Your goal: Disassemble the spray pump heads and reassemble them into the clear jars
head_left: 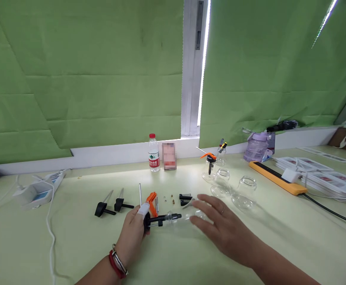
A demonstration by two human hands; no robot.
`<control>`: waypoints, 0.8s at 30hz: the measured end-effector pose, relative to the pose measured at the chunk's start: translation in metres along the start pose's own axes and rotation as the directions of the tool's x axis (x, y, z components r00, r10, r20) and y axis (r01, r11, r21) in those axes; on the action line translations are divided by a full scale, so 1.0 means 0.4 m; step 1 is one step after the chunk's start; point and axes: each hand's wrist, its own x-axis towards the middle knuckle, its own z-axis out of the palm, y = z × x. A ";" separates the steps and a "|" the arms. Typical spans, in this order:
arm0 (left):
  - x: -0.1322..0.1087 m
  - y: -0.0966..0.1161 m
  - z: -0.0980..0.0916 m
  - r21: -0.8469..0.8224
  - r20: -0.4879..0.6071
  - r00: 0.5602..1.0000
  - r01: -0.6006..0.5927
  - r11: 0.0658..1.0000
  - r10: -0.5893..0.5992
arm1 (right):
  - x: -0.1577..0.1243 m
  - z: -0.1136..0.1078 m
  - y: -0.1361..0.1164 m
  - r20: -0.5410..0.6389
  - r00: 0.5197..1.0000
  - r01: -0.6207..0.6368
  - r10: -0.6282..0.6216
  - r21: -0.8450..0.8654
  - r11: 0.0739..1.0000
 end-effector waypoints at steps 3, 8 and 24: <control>0.007 -0.004 -0.005 0.013 -0.038 0.995 -0.089 0.996 0.089 | -0.015 0.001 0.055 -0.017 0.976 -0.215 0.216 0.039 0.976; 0.014 -0.017 -0.009 0.037 -0.063 0.989 -0.133 0.990 0.136 | -0.038 0.028 0.127 -0.078 0.689 -0.687 0.720 0.246 0.684; 0.014 -0.027 -0.009 0.066 -0.020 0.979 -0.201 0.977 0.202 | -0.051 0.056 0.152 0.341 0.261 -0.965 0.903 0.092 0.244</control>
